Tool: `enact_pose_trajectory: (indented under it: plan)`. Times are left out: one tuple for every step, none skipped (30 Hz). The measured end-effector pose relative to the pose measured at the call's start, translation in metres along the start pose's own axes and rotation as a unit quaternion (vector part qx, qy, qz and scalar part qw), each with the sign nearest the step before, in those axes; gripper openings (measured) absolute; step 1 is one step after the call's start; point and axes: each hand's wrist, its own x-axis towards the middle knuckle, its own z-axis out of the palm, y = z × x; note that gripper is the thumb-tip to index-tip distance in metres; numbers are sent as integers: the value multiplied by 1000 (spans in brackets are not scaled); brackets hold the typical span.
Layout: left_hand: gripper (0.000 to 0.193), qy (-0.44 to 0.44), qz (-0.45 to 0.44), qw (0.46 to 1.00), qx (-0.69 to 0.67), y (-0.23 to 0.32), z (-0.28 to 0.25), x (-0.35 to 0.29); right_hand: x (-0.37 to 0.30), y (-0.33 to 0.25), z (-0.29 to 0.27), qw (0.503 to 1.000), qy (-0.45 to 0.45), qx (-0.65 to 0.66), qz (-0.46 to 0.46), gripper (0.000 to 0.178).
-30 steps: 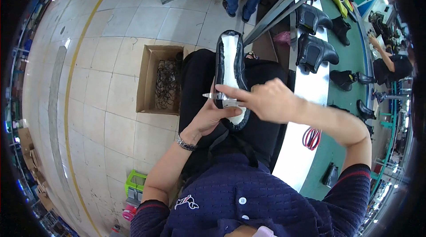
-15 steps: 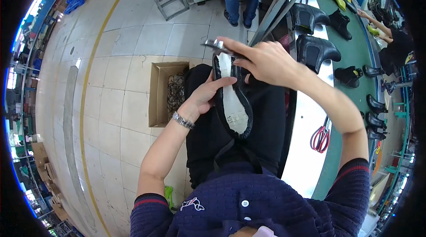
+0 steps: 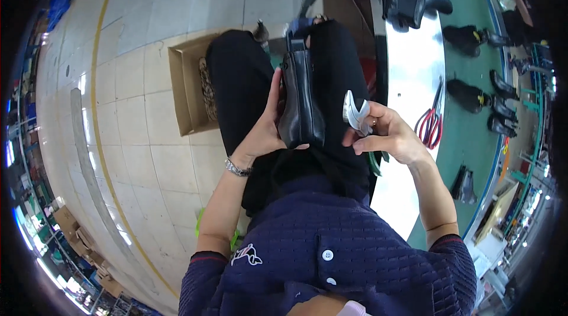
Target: The person is finishing a leather boot by trimming excess material and smoothing the sole.
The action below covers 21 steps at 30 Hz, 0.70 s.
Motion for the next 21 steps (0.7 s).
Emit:
enact_pose_trajectory:
  plan:
    - [146,-11,-12,999,-30,-3,1,0,-2,3,0,1000,5,7,7,17]
    - [146,-16,-20,999,-34,-2,-2,0,-4,5,-1,999,-21,16,33,16]
    - [147,-59,-8,998,-22,1,-9,1,-6,8,0,997,-48,24,58,16]
    - [149,-102,6,995,-8,5,-13,3,-5,10,3,997,-46,29,61,20]
    - [149,-105,3,994,-9,8,-14,7,-4,9,9,997,-41,21,64,30]
    - [146,-105,-32,992,-55,11,-16,10,-2,8,10,993,-58,11,98,34]
    - [143,-106,-67,987,-102,15,-15,11,-1,9,11,988,-73,1,134,37]
    - [122,-53,-85,991,-87,19,-7,12,-2,11,12,988,-71,4,135,37]
    - [122,-54,-88,991,-88,21,-1,15,-1,13,14,988,-81,11,128,39]
    - [108,-15,-95,992,-83,24,4,18,-2,16,16,988,-92,18,121,40]
    - [94,24,-102,991,-80,26,11,21,-2,19,16,988,-91,20,122,40]
    - [71,65,-72,995,-25,28,23,24,-2,22,17,990,-78,30,110,40]
    - [71,65,-72,995,-24,31,28,27,-1,23,16,992,-68,39,96,40]
    - [65,95,-84,991,-43,33,32,28,-1,24,17,993,-64,46,91,40]
    - [59,124,-97,986,-61,35,33,30,-1,24,17,993,-64,46,91,40]
    - [50,134,-86,986,-50,36,33,31,-1,22,18,992,-68,46,99,40]
    - [50,134,-85,986,-49,36,33,31,-2,21,19,991,-71,47,108,41]
    - [48,131,-83,986,-62,37,33,30,-1,20,19,991,-71,47,107,41]
    - [46,128,-83,985,-75,37,34,29,-1,20,21,989,-73,47,117,43]
    - [46,127,-84,985,-75,35,35,28,-1,20,23,988,-74,46,126,45]
    - [44,132,-81,987,-43,31,37,28,-1,20,21,988,-73,47,127,45]
